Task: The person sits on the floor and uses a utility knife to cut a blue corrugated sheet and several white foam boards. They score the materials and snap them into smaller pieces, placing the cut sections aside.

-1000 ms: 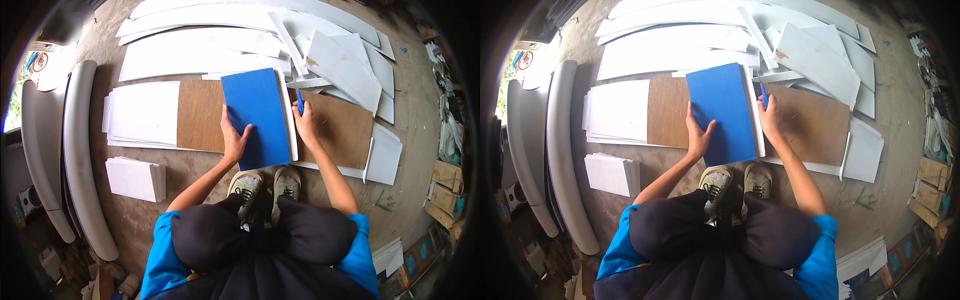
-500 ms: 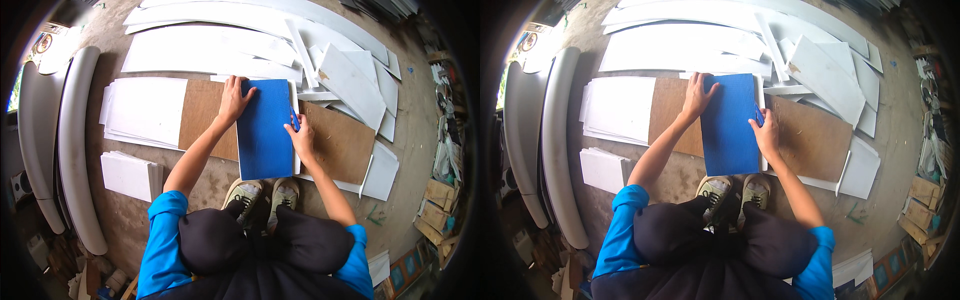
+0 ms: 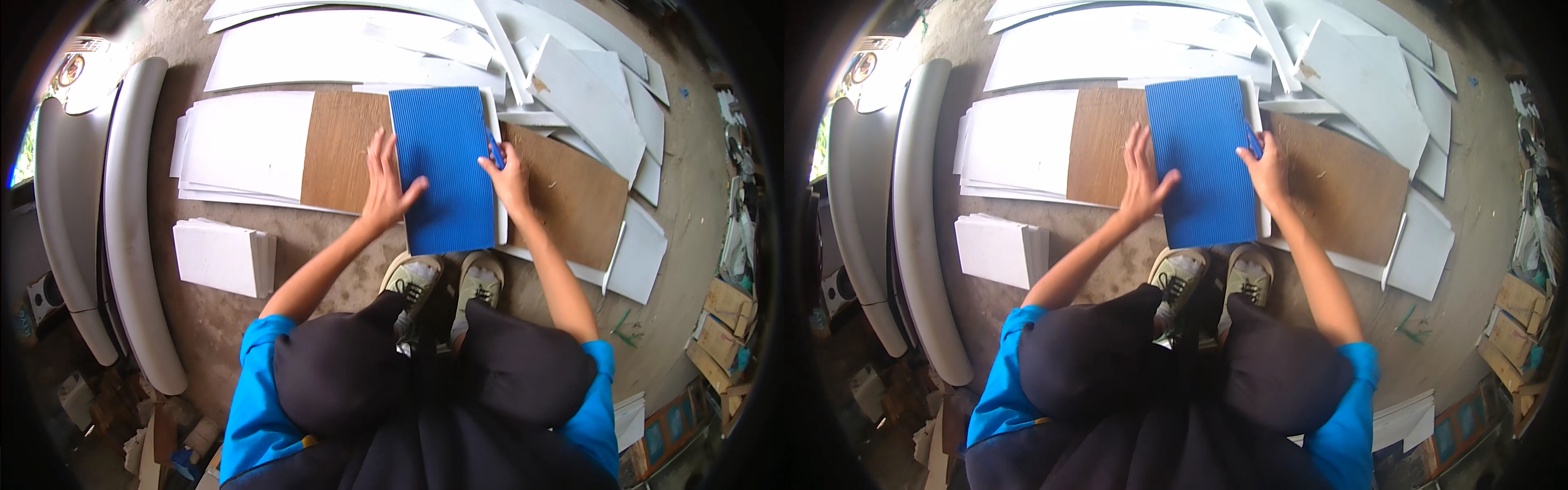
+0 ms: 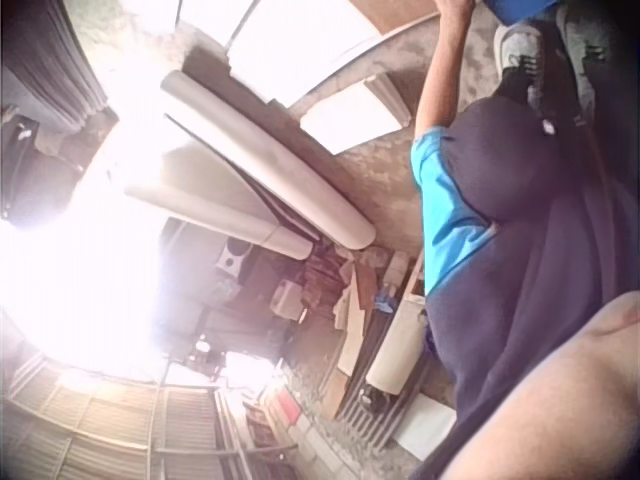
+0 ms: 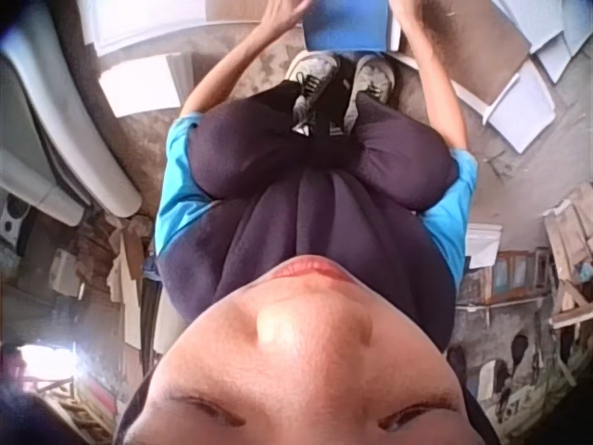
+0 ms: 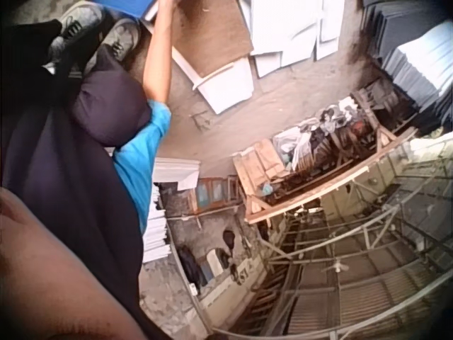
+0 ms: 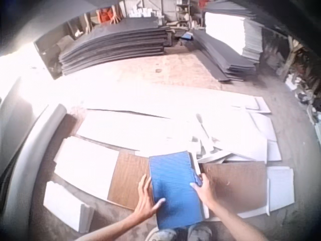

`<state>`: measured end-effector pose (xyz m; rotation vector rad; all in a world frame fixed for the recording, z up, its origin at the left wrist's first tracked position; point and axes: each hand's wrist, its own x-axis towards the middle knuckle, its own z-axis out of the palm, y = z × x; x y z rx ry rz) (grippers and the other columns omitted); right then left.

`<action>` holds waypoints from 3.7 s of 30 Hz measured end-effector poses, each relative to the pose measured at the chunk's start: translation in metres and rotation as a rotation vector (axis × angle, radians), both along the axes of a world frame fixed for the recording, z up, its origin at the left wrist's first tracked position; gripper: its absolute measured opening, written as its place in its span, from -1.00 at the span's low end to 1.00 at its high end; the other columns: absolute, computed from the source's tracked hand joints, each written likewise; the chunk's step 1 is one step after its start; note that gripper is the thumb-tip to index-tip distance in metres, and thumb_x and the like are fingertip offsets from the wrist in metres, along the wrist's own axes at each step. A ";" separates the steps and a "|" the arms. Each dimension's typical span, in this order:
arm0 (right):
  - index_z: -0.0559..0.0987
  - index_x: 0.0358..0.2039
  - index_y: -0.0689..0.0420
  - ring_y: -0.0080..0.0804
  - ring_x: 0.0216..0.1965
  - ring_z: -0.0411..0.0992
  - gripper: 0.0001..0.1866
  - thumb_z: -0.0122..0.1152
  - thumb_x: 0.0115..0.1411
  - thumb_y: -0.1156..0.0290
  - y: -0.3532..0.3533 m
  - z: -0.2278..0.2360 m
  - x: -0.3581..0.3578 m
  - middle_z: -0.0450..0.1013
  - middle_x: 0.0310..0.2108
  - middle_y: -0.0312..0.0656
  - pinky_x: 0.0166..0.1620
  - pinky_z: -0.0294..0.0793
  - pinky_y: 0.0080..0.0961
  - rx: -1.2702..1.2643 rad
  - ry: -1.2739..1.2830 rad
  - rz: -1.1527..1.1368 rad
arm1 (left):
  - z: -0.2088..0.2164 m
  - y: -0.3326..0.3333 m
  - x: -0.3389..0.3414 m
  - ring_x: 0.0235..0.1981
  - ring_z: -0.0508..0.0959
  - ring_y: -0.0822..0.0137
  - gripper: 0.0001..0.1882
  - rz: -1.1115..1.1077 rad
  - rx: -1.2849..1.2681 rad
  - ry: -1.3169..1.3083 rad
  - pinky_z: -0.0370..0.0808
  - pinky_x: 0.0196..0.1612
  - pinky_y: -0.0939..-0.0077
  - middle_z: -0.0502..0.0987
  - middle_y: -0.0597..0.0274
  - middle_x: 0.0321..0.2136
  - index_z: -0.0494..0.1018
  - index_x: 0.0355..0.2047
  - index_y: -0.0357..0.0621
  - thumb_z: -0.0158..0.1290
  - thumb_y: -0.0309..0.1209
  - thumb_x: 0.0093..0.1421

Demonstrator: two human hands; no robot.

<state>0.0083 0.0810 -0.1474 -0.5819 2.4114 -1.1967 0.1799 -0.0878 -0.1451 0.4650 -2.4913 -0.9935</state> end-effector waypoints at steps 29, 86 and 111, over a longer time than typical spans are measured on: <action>0.44 -0.35 0.15 -0.53 -0.51 0.42 -0.69 0.32 -0.10 0.35 -0.004 0.010 0.003 0.39 -0.54 -0.28 -0.42 0.40 -0.56 -0.085 -0.054 -0.028 | 0.007 0.039 0.065 0.22 -0.19 -0.19 0.31 -0.341 0.018 -0.151 0.01 0.21 0.07 -0.37 -0.30 0.19 -0.28 0.22 -0.17 0.38 -0.13 -0.41; 0.23 0.03 0.14 -0.27 -0.28 0.25 -0.25 0.37 -0.16 0.26 0.035 0.042 0.029 0.19 -0.27 -0.14 -0.18 0.29 -0.38 0.026 0.129 0.381 | -0.001 -0.056 -0.106 -0.19 0.31 0.16 -0.53 0.078 -0.329 -0.083 0.27 -0.12 0.30 0.33 0.11 -0.29 0.40 -0.22 -0.21 0.01 -0.05 0.07; 0.23 -0.03 0.09 -0.22 -0.37 0.28 -0.30 0.36 -0.20 0.36 0.081 0.035 0.064 0.20 -0.36 -0.15 -0.27 0.34 -0.35 0.033 0.289 0.646 | 0.001 -0.070 -0.111 -0.23 0.38 0.20 -0.57 0.010 -0.212 -0.017 0.31 -0.09 0.30 0.45 0.18 -0.32 0.48 -0.28 -0.15 0.16 -0.09 -0.06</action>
